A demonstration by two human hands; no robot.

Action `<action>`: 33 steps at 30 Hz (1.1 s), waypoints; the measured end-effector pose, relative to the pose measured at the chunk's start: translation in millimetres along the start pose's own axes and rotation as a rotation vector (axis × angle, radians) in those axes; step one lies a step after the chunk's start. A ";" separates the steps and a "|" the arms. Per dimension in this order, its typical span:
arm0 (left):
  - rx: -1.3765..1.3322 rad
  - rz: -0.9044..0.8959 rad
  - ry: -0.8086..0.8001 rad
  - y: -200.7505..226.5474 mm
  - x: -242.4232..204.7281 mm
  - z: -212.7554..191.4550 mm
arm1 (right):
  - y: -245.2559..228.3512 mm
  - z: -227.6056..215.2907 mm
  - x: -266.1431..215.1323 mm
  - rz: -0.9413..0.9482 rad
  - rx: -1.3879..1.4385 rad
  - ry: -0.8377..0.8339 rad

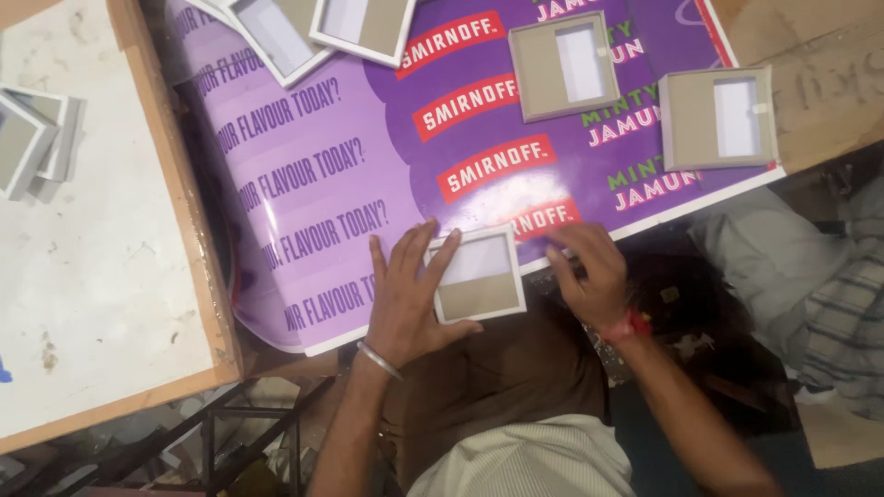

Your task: The person assembles small square photo frames by hand on a purple promotional table. They insert white backing cards into the frames, press the edges to secure them, and place the finished frames on the table. The process is repeated for several frames.

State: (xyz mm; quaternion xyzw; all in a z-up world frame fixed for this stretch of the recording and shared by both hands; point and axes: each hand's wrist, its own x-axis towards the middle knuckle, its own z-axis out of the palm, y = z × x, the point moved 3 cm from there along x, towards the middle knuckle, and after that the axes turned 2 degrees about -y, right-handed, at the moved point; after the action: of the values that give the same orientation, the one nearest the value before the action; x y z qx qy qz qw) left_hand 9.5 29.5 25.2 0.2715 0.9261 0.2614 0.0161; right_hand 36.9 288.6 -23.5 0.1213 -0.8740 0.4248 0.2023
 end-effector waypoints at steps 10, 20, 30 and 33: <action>0.236 0.065 0.217 -16.0 87.6 -62.2 | 31.5 -56.3 7.7 -0.039 -0.436 -0.001; -0.215 0.052 0.218 -18.5 44.4 1.4 | 74.3 -98.8 49.5 0.284 -0.710 -0.144; -0.318 -0.193 0.308 -0.6 -37.7 32.1 | -82.6 43.1 17.5 -0.185 -0.309 -0.359; -0.377 -0.220 0.373 -4.1 -47.3 32.2 | -94.6 59.9 29.3 -0.202 -0.256 -0.384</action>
State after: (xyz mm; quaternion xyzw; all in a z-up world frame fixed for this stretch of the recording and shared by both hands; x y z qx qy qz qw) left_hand 53.3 17.7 -9.9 0.1088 0.8720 0.4712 -0.0760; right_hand 32.2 182.3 22.1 0.2598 -0.9266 0.2575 0.0875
